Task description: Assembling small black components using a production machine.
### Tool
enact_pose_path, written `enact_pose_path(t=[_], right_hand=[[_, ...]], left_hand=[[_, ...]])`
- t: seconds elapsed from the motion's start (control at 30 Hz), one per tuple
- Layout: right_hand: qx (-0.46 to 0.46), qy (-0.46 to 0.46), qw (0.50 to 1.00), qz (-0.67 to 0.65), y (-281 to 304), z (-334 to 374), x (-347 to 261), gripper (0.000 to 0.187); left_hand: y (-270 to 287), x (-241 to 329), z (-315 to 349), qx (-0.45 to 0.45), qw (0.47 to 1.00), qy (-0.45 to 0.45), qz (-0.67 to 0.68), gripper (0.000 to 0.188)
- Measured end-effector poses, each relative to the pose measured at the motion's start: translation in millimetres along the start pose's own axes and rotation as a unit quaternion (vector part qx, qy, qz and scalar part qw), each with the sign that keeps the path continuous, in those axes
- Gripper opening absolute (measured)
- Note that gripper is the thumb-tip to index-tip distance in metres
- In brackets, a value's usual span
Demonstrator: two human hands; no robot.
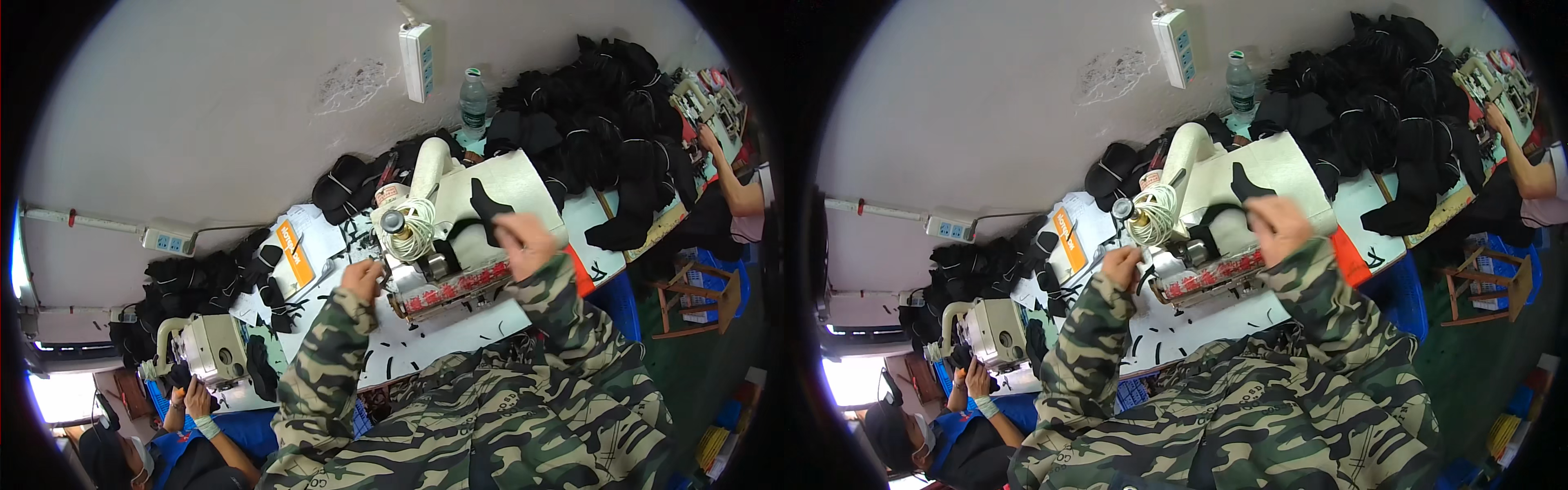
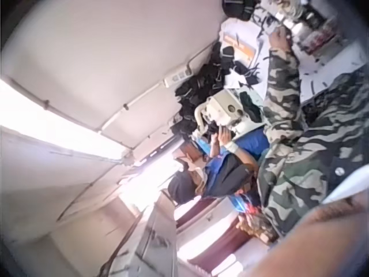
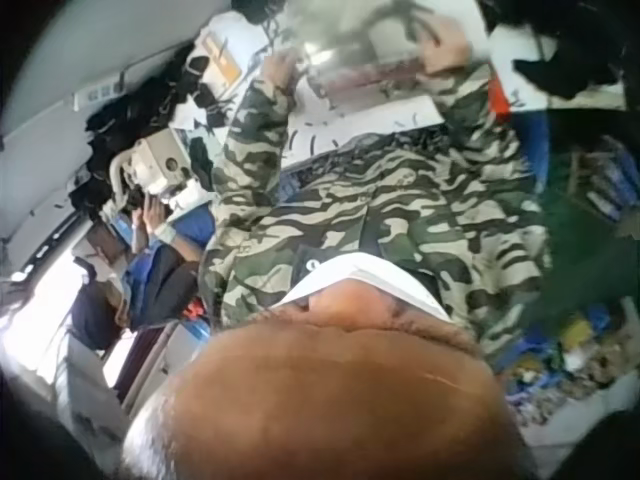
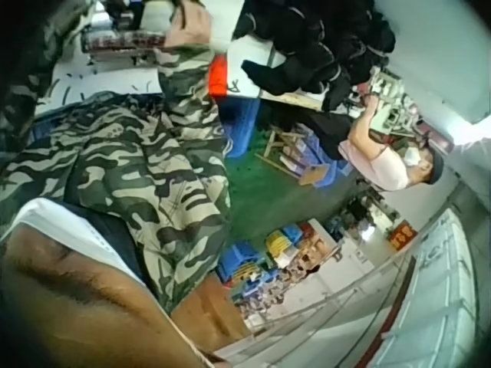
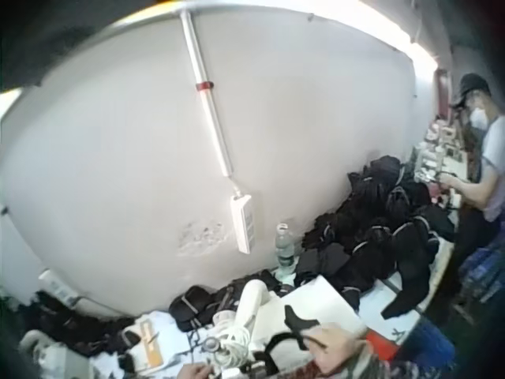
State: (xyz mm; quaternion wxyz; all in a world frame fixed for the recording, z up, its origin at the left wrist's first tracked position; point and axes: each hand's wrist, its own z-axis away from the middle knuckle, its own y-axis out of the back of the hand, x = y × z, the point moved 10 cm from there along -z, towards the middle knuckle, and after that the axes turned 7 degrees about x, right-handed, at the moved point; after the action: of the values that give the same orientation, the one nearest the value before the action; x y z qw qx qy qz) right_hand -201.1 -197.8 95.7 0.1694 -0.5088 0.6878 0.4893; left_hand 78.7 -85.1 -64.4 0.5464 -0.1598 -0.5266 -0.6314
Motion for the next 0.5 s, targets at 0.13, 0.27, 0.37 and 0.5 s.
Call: enact_pose_path(t=[0.13,0.27,0.37,0.5], right_hand=[[-0.037,0.129,0.970,0.203,-12,11,12,0.025],[-0.192,0.254,0.943,0.098,-63,70,-23,0.006],[-0.220,0.305,0.916,0.140,-108,109,-73,0.035],[-0.071,0.374,0.892,0.244,-164,131,-102,0.039]], left_hand=[[64,-101,36,0.145,0.936,-0.055,-0.317,0.024],[51,-39,50,0.187,0.940,-0.134,-0.252,0.028],[20,62,3,0.172,0.956,-0.203,-0.125,0.029],[40,-42,-118,0.145,0.962,-0.233,0.009,0.032]])
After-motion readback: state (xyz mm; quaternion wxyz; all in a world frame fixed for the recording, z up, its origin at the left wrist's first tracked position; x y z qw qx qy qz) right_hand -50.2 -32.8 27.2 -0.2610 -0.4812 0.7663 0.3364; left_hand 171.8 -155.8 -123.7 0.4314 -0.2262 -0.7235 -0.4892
